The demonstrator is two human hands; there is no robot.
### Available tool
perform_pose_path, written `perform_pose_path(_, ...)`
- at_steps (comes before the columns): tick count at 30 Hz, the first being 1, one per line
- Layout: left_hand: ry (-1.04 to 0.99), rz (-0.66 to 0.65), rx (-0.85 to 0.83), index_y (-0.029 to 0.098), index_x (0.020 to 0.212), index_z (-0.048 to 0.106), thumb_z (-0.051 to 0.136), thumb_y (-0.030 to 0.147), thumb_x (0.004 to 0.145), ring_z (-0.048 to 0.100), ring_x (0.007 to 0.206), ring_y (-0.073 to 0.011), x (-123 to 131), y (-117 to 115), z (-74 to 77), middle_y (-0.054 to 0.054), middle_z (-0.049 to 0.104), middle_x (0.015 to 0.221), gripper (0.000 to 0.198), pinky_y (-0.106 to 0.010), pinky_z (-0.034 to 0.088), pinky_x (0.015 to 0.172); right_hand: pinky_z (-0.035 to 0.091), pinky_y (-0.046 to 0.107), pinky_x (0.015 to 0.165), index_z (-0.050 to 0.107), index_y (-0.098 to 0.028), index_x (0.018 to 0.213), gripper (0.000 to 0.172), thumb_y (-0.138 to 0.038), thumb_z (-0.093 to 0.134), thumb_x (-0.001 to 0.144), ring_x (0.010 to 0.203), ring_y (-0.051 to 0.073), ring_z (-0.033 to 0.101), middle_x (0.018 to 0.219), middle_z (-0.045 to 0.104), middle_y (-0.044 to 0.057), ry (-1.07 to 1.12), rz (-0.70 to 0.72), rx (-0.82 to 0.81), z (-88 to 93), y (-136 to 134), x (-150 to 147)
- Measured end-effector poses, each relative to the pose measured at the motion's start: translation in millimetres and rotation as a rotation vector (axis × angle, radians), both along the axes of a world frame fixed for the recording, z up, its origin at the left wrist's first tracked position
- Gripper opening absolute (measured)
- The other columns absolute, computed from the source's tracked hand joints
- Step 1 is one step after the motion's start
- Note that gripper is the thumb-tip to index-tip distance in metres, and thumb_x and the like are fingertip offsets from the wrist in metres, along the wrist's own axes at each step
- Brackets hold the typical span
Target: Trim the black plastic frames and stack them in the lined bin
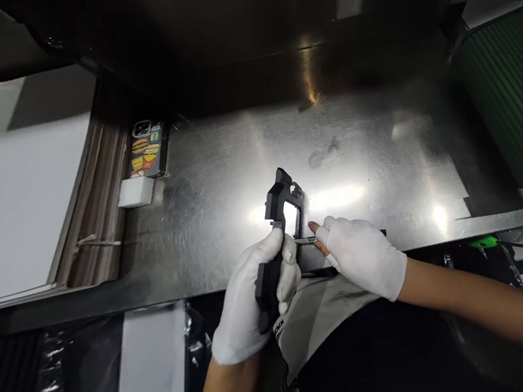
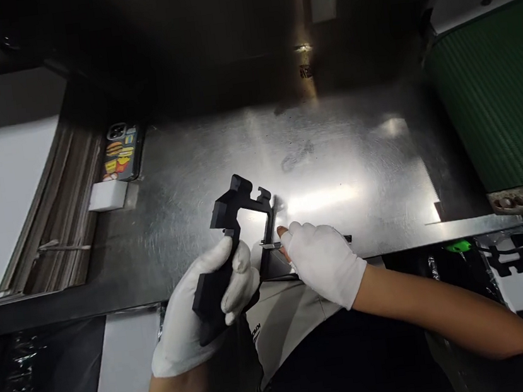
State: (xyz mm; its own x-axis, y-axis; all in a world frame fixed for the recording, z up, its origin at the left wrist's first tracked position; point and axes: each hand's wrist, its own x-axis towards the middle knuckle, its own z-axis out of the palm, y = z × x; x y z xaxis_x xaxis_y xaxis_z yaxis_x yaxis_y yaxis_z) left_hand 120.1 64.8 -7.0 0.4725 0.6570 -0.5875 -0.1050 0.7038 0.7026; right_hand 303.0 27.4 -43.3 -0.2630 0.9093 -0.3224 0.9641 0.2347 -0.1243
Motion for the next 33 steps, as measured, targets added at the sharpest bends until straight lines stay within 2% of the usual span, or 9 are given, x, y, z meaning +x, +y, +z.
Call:
perform_pose_path(9,-0.046,0.043,0.007,0.02,0.076,0.062,0.061,0.053,0.104,0.034,0.036,-0.0093,-2,-1,-4.7,0.007,0.04,0.041,0.043,-0.02,0.034,0.043,0.049,0.031,0.061,0.061,-0.018,0.145,0.045,-0.034,0.028,0.119,0.084,0.022,0.069,0.118,0.069,0.012,-0.003,-0.287,-0.036,7.3,15,22)
perform_pose_path(14,-0.35,0.274,-0.016,0.022,0.067,0.048,0.058,0.043,0.106,0.018,0.028,-0.0073,-21,-8,-0.6,0.012,0.021,0.036,0.045,-0.021,0.041,0.045,0.056,0.04,0.089,0.064,-0.013,0.143,0.038,-0.025,0.042,0.115,0.105,0.028,0.067,0.121,0.071,0.015,0.16,-0.333,0.111,6.9,9,14)
perform_pose_path(17,-0.509,0.401,-0.019,0.025,0.065,0.033,0.054,0.044,0.108,0.006,0.026,-0.0064,-32,-21,-1.9,0.015,0.011,0.036,0.052,-0.021,0.039,0.041,0.054,0.047,0.106,0.044,-0.016,0.164,0.05,-0.029,0.04,0.116,0.119,0.028,0.066,0.129,0.072,0.014,0.644,-0.446,0.116,9.4,0,-2)
perform_pose_path(19,-0.636,0.448,-0.001,0.025,0.066,0.026,0.052,0.042,0.111,0.001,0.023,-0.0041,-38,-32,-9.2,0.016,0.011,0.036,0.054,-0.019,0.033,0.035,0.055,0.044,0.109,0.04,-0.019,0.167,0.053,-0.038,0.035,0.117,0.119,0.024,0.069,0.125,0.075,0.011,1.146,-0.484,-0.105,7.8,-4,-15)
perform_pose_path(22,-0.779,0.486,0.057,0.024,0.068,0.024,0.047,0.041,0.114,-0.002,0.02,-0.0019,-44,-47,-24.5,0.017,0.02,0.033,0.054,-0.018,0.022,0.028,0.058,0.041,0.099,0.057,-0.016,0.153,0.065,-0.06,0.028,0.115,0.102,0.023,0.073,0.102,0.077,0.01,1.752,-0.423,-0.548,-1.2,-9,-33)
perform_pose_path(25,-0.898,0.5,0.127,0.024,0.07,0.026,0.044,0.043,0.115,0.005,0.018,-0.0017,-46,-57,-33.0,0.016,0.029,0.033,0.052,-0.018,0.022,0.028,0.059,0.04,0.09,0.069,-0.013,0.133,0.087,-0.084,0.028,0.105,0.09,0.024,0.072,0.089,0.073,0.009,1.89,-0.396,-0.758,-11.0,-14,-43)
perform_pose_path(28,-1.03,0.458,0.133,0.025,0.072,0.025,0.043,0.04,0.114,0.013,0.019,-0.0014,-47,-61,-31.4,0.016,0.031,0.035,0.048,-0.019,0.021,0.029,0.055,0.037,0.092,0.07,-0.018,0.127,0.081,-0.088,0.039,0.101,0.094,0.022,0.068,0.098,0.071,0.008,1.769,-0.488,-0.496,-16.9,-19,-43)
perform_pose_path(30,-1.045,0.42,0.107,0.026,0.072,0.024,0.041,0.036,0.114,0.014,0.02,-0.002,-47,-61,-28.8,0.016,0.028,0.036,0.047,-0.02,0.019,0.03,0.052,0.033,0.082,0.072,-0.02,0.117,0.065,-0.078,0.046,0.105,0.08,0.018,0.06,0.086,0.063,0.002,1.645,-0.641,-0.257,-20.3,-23,-39)
perform_pose_path(33,-1.034,0.394,0.086,0.026,0.071,0.023,0.041,0.034,0.114,0.011,0.021,-0.0031,-48,-59,-27.7,0.016,0.022,0.036,0.047,-0.022,0.018,0.032,0.045,0.03,0.069,0.071,-0.02,0.107,0.036,-0.053,0.055,0.106,0.067,0.015,0.048,0.076,0.052,-0.003,1.53,-0.802,-0.066,-23.9,-30,-33)
